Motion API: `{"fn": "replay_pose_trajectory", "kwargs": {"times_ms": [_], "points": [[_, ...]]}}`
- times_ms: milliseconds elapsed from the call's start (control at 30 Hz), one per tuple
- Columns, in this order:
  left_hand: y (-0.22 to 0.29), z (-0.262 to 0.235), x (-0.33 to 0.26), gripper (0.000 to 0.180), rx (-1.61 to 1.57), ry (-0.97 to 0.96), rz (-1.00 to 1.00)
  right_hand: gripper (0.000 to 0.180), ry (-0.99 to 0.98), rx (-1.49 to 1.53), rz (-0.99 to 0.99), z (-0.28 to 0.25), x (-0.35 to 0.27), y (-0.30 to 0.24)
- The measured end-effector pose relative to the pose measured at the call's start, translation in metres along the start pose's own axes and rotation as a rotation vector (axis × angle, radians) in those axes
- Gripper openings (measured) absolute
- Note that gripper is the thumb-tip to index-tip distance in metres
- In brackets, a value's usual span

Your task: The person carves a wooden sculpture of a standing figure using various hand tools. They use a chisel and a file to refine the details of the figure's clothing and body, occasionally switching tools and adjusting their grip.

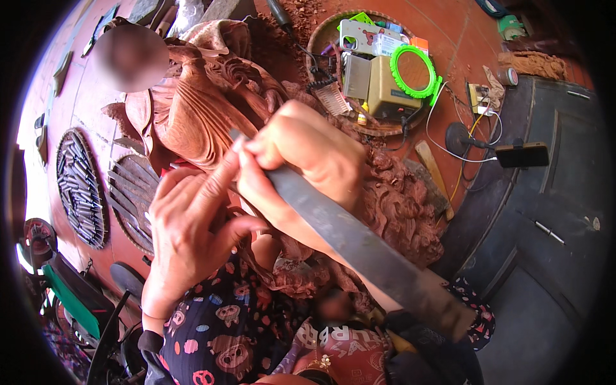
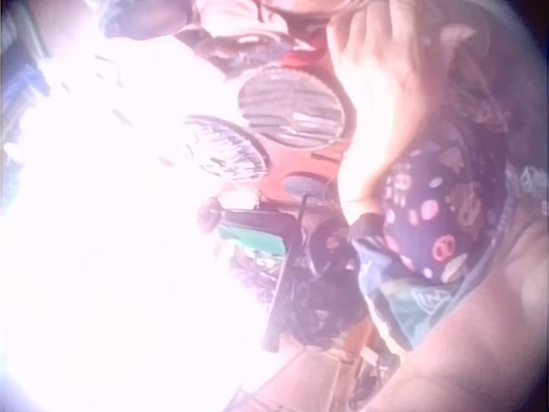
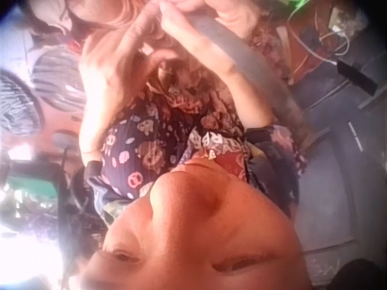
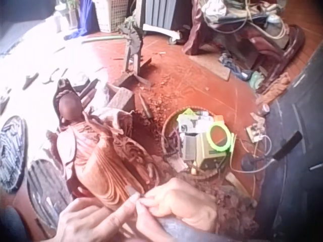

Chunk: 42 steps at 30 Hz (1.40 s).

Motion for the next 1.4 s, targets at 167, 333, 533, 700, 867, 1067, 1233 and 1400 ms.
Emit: {"fn": "replay_pose_trajectory", "kwargs": {"times_ms": [167,333,533,700,867,1067,1233,1400], "points": [[0.005,0.005,-0.004,0.080,0.059,-0.053,0.016,0.029,0.005,-0.117,-0.093,0.000,-0.018,-0.004],[-0.001,-0.011,0.000,0.079,0.055,-0.021,-0.011,0.031,-0.010,-0.186,-0.194,0.011,-0.003,-0.016],[-0.002,-0.003,-0.007,0.076,0.032,-0.081,0.006,0.029,-0.031,-0.277,-0.266,0.012,-0.016,-0.021],[-0.004,-0.004,-0.009,0.075,0.039,-0.034,0.055,0.024,-0.074,-0.309,-0.332,0.016,-0.020,-0.024],[-0.006,-0.006,-0.007,0.071,-0.003,-0.057,-0.006,0.022,-0.078,-0.308,-0.313,0.019,-0.010,-0.029],[0.006,-0.006,-0.015,0.073,0.025,-0.072,0.111,0.022,-0.068,-0.260,-0.214,-0.002,-0.029,-0.038],[-0.003,-0.013,0.000,0.075,0.161,0.108,0.029,0.023,0.087,0.044,0.005,-0.016,-0.031,-0.015],[0.014,-0.003,-0.014,0.070,-0.028,0.080,0.127,0.021,0.167,0.386,0.191,-0.009,-0.041,0.010]]}}
Point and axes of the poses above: each hand's wrist, its own x-axis towards the middle knuckle, its own z-axis out of the palm, y = z × x, the point moved 7 cm from there along x, towards the middle knuckle, and after that the axes turned 4 degrees about -z, right-handed, at the moved point
